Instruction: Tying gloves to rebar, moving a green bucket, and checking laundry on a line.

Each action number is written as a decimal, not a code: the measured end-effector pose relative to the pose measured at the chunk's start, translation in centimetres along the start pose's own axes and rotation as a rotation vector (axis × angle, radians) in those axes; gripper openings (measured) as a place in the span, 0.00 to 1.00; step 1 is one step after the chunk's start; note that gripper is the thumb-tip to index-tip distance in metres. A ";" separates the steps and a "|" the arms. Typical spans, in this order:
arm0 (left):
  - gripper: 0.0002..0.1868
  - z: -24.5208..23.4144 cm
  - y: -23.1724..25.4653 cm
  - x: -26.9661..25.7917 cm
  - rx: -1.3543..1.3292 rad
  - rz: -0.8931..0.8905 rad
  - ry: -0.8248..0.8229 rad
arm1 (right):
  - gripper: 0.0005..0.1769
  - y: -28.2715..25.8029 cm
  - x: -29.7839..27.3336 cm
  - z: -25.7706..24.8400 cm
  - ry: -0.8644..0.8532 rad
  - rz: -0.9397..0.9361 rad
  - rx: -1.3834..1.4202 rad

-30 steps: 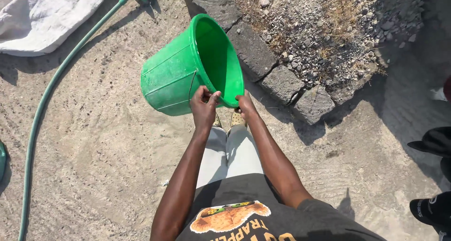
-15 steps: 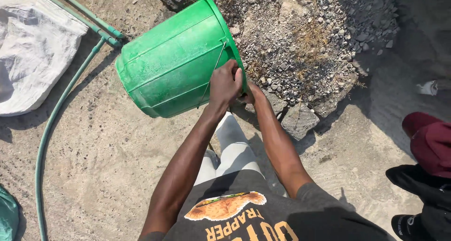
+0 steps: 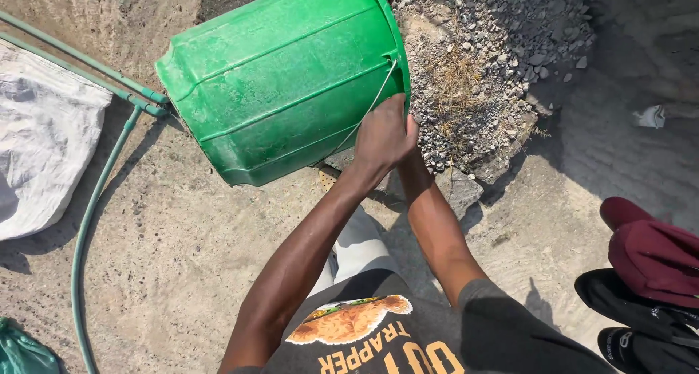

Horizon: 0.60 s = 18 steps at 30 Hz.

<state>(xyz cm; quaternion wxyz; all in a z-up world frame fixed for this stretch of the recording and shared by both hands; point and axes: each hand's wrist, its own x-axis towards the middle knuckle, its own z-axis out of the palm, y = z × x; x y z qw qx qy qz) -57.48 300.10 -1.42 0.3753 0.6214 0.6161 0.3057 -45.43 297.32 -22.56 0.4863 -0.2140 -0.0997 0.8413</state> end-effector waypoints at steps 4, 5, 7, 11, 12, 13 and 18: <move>0.15 -0.9 -1.8 0.5 0.011 -0.016 0.012 | 0.21 2.3 2.1 -2.9 0.034 -0.022 0.071; 0.15 -1.2 -2.3 0.3 -0.009 -0.012 0.053 | 0.19 3.1 2.3 -4.7 -0.003 0.025 0.037; 0.16 -2.1 -3.3 -0.2 -0.027 -0.013 0.094 | 0.17 5.0 2.9 -7.4 -0.039 0.077 0.006; 0.13 -3.3 -4.9 -0.8 0.004 -0.182 0.094 | 0.20 9.0 3.9 -10.9 -0.005 0.195 -0.373; 0.13 -3.4 -5.1 -1.0 0.022 -0.206 0.114 | 0.21 10.2 4.0 -11.8 -0.044 0.167 -0.418; 0.13 -3.4 -4.9 -1.0 0.023 -0.209 0.112 | 0.21 9.8 3.6 -10.2 -0.042 0.169 -0.416; 0.14 -1.7 -3.7 0.0 0.027 -0.178 0.155 | 0.25 5.6 2.6 -7.7 0.089 0.095 -0.296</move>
